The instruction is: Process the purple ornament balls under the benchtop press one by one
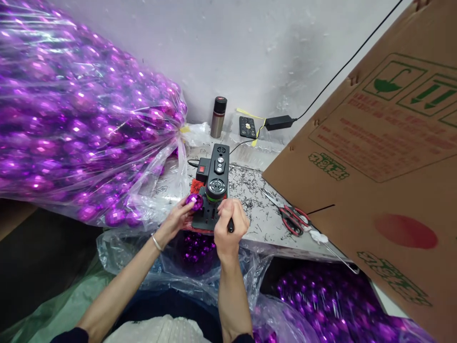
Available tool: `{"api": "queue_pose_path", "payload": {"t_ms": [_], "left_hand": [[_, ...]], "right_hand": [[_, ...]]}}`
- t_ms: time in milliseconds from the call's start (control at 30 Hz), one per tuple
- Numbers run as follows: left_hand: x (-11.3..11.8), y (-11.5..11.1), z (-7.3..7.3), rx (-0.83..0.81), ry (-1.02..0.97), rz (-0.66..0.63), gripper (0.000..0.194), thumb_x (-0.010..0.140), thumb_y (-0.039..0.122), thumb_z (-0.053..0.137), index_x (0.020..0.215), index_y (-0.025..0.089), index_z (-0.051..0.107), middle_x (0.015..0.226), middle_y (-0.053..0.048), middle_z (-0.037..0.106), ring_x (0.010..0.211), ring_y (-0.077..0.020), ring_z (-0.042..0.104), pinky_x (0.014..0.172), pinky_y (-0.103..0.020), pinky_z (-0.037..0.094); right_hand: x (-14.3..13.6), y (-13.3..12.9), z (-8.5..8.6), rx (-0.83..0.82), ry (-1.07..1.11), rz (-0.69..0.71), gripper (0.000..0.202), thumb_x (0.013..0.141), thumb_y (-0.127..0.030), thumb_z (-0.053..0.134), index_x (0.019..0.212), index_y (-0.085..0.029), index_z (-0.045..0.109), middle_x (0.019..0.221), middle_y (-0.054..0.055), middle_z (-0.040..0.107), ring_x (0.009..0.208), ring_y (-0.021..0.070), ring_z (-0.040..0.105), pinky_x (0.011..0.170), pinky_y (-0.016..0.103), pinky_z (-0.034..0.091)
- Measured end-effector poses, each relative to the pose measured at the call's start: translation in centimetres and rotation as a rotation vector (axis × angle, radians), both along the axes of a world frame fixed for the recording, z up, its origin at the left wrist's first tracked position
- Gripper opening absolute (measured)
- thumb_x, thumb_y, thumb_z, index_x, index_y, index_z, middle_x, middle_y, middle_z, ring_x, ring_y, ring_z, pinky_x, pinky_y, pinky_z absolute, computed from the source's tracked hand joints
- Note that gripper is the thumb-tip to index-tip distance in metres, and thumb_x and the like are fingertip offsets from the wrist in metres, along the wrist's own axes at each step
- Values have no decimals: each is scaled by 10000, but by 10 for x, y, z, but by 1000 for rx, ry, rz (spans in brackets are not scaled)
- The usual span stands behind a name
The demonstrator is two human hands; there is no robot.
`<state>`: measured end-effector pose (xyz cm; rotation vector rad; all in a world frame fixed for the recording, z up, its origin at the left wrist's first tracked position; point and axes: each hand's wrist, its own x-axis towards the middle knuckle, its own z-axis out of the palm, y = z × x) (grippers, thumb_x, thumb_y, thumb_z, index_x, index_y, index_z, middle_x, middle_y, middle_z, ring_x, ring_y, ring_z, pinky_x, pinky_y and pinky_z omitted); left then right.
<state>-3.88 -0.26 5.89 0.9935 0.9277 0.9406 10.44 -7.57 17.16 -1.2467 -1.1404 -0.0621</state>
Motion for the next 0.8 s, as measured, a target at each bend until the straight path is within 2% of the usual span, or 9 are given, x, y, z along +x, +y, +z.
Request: {"api": "queue_pose_path", "payload": {"t_ms": [133,267,500,600,700,800], "left_hand": [[18,-9,-14,220,228,-12,558,895,467,760,1378,212,645,1348,-114,751,1243,-283,717,1092,-445,571],[19,-10,-20,418,421,-4,563,898,433,783,1396,215,635,1354,-122,741,1251,-286,711,1120,-456,545],[21,-8,-39,716,555,-34,576,918,432,793,1430,244,608,1422,-136,703,1357,-307,654,1166,-494,507],[27,-8,-47,768,551,-30,581,929,452,781,1440,248,593,1433,-139,695,1373,-307,644,1171,-502,503],[30,-9,-52,773,562,-17,586,936,467,771,1447,249,585,1438,-136,694,1378,-306,640,1180,-511,494],[30,-9,-53,783,570,-14,589,939,471,767,1452,249,583,1439,-135,693,1377,-309,641,1195,-523,479]], "right_hand": [[1,-1,0,4,-23,3,378,1075,-264,456,698,-236,473,647,-37,524,623,110,555,600,280,423],[2,-3,-3,11,-34,5,367,1070,-237,459,703,-233,483,652,-36,529,626,110,555,605,280,428],[2,-4,-6,26,-34,10,355,1057,-209,466,704,-234,494,645,-32,520,636,125,568,612,291,453],[1,-7,-9,35,-51,11,337,1050,-192,473,718,-231,517,655,-26,541,642,130,578,612,295,457],[0,-10,-23,45,-83,-4,324,1045,-163,459,738,-226,540,679,-19,569,655,130,594,621,294,458],[-1,-9,-46,89,-112,-17,327,1051,-163,430,748,-226,536,708,-19,590,656,122,600,627,288,462]]}}
